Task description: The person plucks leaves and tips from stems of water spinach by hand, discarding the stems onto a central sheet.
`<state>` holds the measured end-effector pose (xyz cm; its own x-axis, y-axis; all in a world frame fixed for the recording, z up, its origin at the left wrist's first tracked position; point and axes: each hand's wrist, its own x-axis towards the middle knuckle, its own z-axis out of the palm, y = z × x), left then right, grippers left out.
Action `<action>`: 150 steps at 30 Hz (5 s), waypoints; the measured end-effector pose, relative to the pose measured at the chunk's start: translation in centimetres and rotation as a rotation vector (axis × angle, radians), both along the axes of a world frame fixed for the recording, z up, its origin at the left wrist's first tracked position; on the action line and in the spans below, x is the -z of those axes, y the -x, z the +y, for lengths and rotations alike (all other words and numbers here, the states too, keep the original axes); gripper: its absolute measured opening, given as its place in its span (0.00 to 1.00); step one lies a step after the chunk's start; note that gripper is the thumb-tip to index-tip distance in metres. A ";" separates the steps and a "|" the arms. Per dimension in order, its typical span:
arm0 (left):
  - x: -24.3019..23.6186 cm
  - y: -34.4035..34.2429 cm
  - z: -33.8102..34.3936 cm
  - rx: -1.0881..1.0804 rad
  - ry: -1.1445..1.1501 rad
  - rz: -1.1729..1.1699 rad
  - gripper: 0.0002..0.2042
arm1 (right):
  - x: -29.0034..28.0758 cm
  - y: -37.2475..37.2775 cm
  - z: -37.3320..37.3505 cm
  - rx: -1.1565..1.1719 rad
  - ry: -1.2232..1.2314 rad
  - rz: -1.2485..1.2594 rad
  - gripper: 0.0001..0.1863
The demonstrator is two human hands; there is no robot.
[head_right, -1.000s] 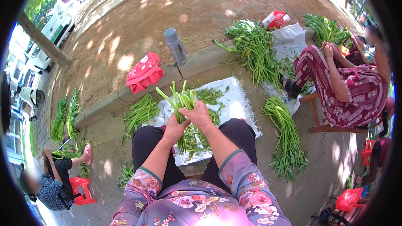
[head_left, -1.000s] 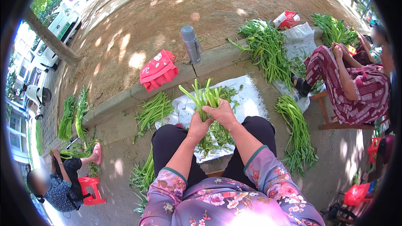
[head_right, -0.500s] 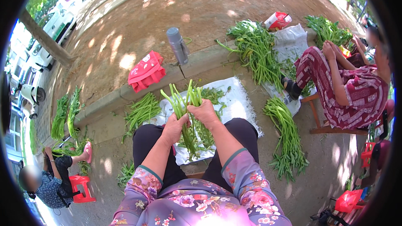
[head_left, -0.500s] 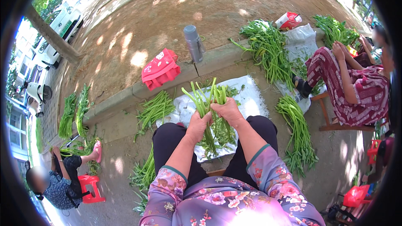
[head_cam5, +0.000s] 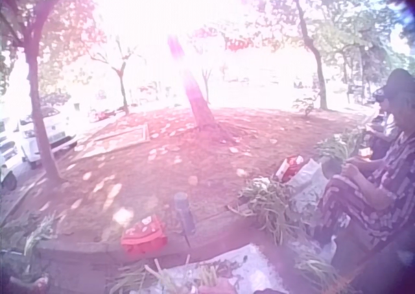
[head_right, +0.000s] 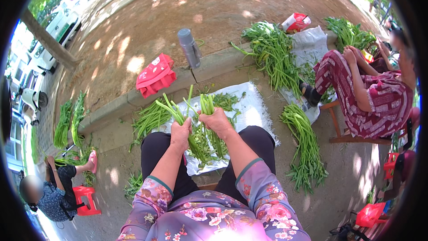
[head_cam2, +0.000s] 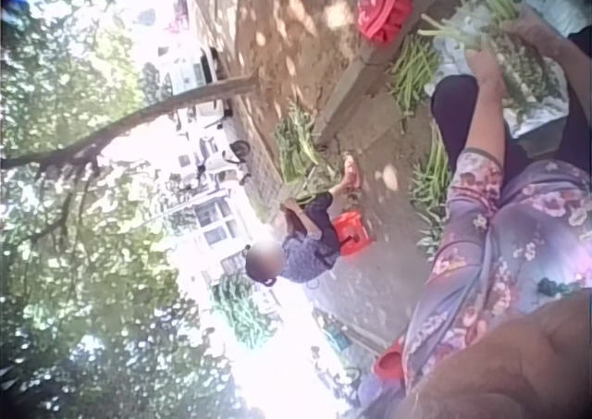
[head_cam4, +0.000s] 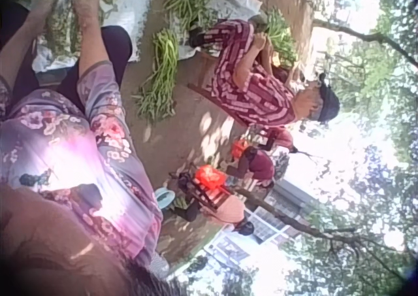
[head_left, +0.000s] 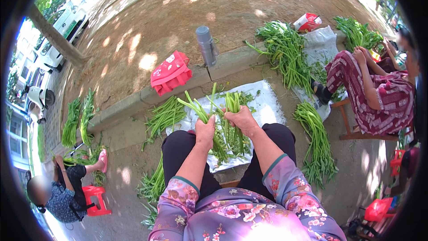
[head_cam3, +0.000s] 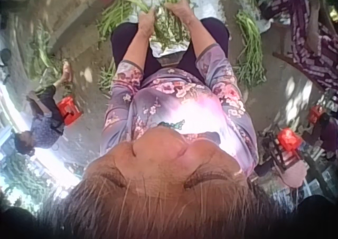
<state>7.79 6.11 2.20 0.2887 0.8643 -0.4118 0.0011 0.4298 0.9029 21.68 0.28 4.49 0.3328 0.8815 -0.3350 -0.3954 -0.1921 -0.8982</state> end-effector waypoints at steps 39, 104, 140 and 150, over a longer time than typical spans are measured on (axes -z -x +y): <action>-2.7 0.1 -0.7 0.169 0.135 -0.165 0.07 | 0.5 -0.1 -0.5 0.063 -0.024 0.033 0.11; -1.7 2.0 0.7 0.014 0.213 -0.291 0.12 | -0.5 -3.4 -2.0 0.124 -0.205 0.390 0.12; -1.3 4.6 0.4 0.078 0.038 -0.204 0.12 | -0.3 0.8 -2.9 -0.056 -0.001 0.169 0.14; -2.0 2.2 -1.6 0.274 0.004 -0.162 0.08 | 0.1 1.3 -2.7 -0.079 -0.053 0.377 0.17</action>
<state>5.60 4.50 4.22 0.5731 0.7438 -0.3441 -0.0266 0.4366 0.8993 20.34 -2.45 4.37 0.1253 0.9189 -0.3742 -0.6857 -0.1923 -0.7020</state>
